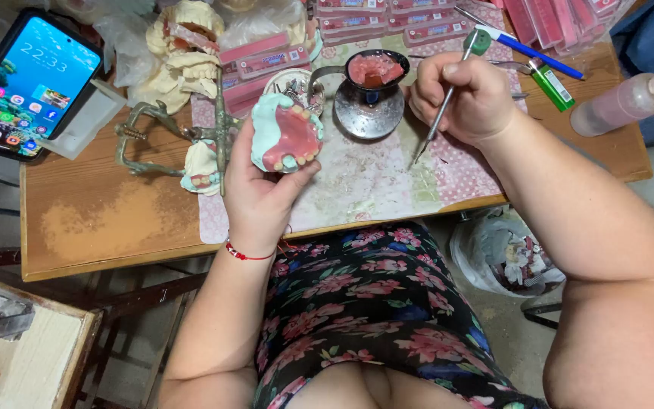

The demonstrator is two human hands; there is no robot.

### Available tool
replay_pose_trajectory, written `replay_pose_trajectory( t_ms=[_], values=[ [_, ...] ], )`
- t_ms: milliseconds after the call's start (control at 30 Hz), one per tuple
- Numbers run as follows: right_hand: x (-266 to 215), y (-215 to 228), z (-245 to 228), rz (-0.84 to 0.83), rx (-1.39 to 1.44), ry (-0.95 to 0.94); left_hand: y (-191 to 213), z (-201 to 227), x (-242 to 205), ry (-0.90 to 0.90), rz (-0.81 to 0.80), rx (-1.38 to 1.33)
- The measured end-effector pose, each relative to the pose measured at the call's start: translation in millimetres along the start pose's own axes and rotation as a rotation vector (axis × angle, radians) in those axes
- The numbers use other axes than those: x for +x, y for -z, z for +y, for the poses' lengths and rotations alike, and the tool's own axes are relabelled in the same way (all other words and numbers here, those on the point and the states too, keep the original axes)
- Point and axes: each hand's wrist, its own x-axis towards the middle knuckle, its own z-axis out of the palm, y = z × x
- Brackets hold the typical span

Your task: The person holds a dental mold in a metal clamp and uses a fine metal tool to sculpt and smooth the pink and white material on the model. They rotate the mold to access different areas and continue refining the surface details throughout the clip.

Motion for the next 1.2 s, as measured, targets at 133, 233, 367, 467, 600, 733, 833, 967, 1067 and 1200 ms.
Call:
replay_pose_trajectory(
  t_ms=[133,233,367,467,600,733,833,967,1067,1200],
  values=[
    [-16,-19,-17,0.036,-0.071,0.009,-1,-3,-1,-0.028,0.008,-0.008],
    [-33,-22,-21,0.002,-0.130,0.064,-2,-1,0,-0.038,-0.009,-0.030],
    [-56,-26,-18,-0.054,-0.123,0.113,-3,0,0,0.009,-0.005,-0.047],
    [-64,-39,-20,-0.001,-0.081,0.123,-3,-1,0,-0.005,-0.005,-0.049],
    [-71,-33,-13,0.063,-0.009,0.141,-4,-7,-2,-0.027,-0.006,-0.063],
    [-88,-25,-18,0.172,-0.040,0.261,-2,-5,-2,-0.020,0.017,-0.005],
    [-112,-12,-9,0.361,0.004,0.269,-2,-2,-1,0.003,0.009,-0.022],
    [-120,-18,-17,0.186,-0.142,0.099,-1,-2,-2,-0.026,-0.009,-0.013],
    [-111,-28,-16,0.319,-0.688,0.102,-2,-1,-2,-0.032,-0.005,-0.025],
    [-103,-36,-8,0.417,-1.295,0.147,4,1,-3,-0.022,0.020,0.000]
  ],
)
